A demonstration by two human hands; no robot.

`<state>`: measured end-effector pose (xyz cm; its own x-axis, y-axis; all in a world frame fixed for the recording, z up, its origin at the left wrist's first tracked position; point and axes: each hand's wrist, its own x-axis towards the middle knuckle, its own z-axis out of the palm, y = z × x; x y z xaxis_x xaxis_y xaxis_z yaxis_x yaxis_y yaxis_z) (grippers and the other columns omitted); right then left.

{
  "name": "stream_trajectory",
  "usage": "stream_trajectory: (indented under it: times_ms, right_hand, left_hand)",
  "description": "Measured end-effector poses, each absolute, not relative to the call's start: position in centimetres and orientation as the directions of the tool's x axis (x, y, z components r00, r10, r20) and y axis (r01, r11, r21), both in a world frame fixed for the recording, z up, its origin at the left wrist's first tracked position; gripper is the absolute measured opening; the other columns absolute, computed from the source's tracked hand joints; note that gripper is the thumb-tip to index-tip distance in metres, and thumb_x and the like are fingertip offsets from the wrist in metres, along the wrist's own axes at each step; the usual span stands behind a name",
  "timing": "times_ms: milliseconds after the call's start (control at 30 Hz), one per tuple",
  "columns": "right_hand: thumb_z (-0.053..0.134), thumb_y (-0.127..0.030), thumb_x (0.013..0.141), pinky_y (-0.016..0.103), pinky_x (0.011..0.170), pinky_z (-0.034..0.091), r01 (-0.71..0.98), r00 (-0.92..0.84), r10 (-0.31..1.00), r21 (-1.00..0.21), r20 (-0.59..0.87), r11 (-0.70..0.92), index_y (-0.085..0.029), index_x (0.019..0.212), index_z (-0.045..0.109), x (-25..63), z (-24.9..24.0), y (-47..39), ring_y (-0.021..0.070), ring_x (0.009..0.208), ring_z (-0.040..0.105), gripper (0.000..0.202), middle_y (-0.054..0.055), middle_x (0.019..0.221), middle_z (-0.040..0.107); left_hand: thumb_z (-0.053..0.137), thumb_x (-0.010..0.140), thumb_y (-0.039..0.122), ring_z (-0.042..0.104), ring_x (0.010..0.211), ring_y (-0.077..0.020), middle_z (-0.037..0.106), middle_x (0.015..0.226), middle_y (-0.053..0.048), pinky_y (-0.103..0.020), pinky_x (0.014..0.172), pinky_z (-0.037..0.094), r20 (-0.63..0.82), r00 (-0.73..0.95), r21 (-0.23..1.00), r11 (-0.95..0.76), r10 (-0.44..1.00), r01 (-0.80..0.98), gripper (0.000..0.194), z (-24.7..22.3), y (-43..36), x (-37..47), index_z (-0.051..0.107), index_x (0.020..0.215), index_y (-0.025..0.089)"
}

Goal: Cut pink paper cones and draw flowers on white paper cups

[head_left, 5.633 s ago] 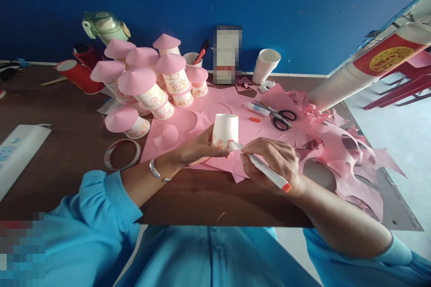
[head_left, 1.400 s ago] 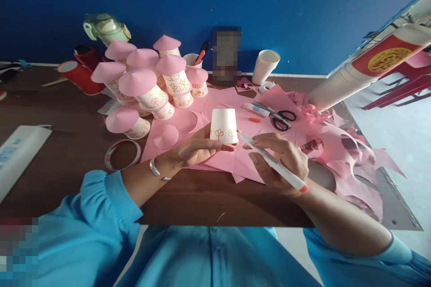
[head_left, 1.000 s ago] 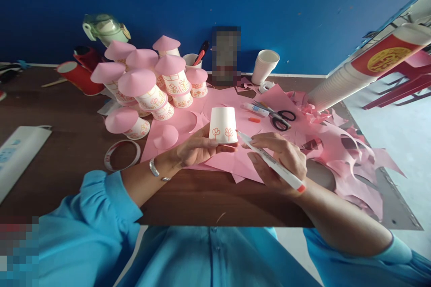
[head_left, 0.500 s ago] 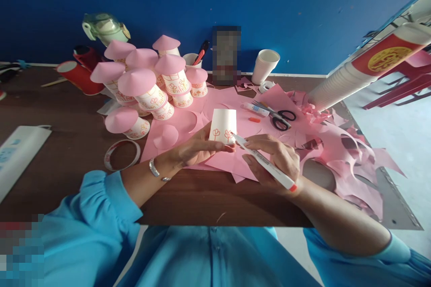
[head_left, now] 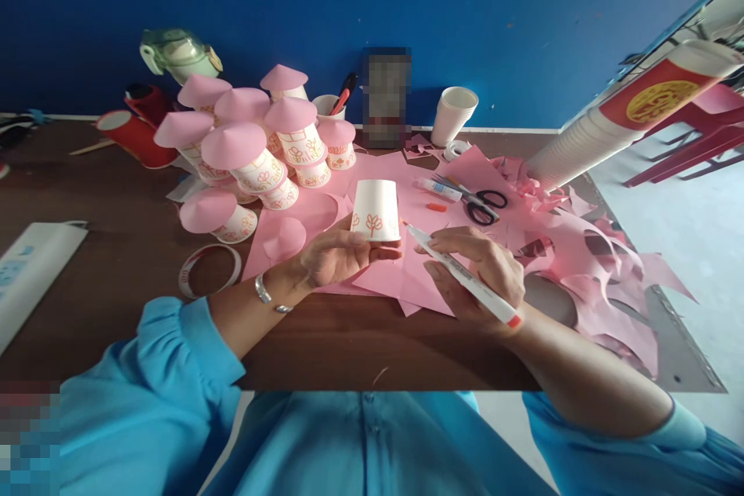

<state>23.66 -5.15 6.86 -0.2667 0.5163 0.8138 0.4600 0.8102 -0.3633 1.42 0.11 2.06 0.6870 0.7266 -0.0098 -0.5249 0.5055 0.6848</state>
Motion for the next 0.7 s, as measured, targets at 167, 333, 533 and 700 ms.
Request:
stream_trajectory:
  times_ms: [167, 333, 533, 700]
  right_hand:
    - [0.068, -0.012, 0.093, 0.031, 0.066, 0.065, 0.457, -0.262, 0.515, -0.364, 0.816, 0.811, -0.022, 0.116, 0.066, 23.63, 6.89, -5.10, 0.0207, 0.075, 0.079, 0.025, 0.005, 0.089, 0.078]
    - [0.067, -0.012, 0.094, 0.031, 0.067, 0.065, 0.470, -0.270, 0.521, -0.361, 0.810, 0.805, -0.022, 0.114, 0.065, 23.64, 6.85, -5.09, 0.0203, 0.077, 0.079, 0.023, 0.005, 0.090, 0.079]
    - [0.067, -0.013, 0.095, 0.031, 0.067, 0.065, 0.470, -0.285, 0.526, -0.362, 0.801, 0.805, -0.021, 0.114, 0.064, 23.68, 6.79, -5.17, 0.0198, 0.078, 0.079, 0.020, 0.007, 0.090, 0.079]
    - [0.067, -0.016, 0.096, 0.029, 0.062, 0.064, 0.489, -0.285, 0.514, -0.338, 0.809, 0.804, -0.022, 0.111, 0.064, 23.68, 6.79, -5.09, 0.0188, 0.072, 0.077, 0.016, 0.005, 0.088, 0.078]
  left_hand:
    - [0.073, 0.080, 0.030, 0.076, 0.106, -0.0300, 0.080, 0.112, -0.015, -0.047, 0.106, 0.052, -0.022, 0.719, 0.679, 0.538, 0.694, -0.499, 0.033, 1.52, 0.27, 1.20, 0.074, 0.110, 0.015]
    - [0.072, 0.082, 0.027, 0.076, 0.107, -0.0302, 0.080, 0.111, -0.015, -0.048, 0.109, 0.050, 0.003, 0.718, 0.702, 0.510, 0.696, -0.497, 0.028, 1.56, 0.21, 1.22, 0.075, 0.107, 0.013]
    - [0.070, 0.085, 0.018, 0.075, 0.112, -0.0263, 0.078, 0.119, -0.011, -0.044, 0.109, 0.054, 0.006, 0.688, 0.713, 0.479, 0.725, -0.512, 0.025, 1.55, 0.07, 1.56, 0.075, 0.110, 0.018]
    - [0.077, 0.083, 0.016, 0.076, 0.106, -0.0224, 0.079, 0.116, -0.007, -0.038, 0.105, 0.056, 0.011, 0.687, 0.720, 0.471, 0.726, -0.510, 0.033, 1.58, 0.02, 1.42, 0.074, 0.115, 0.022]
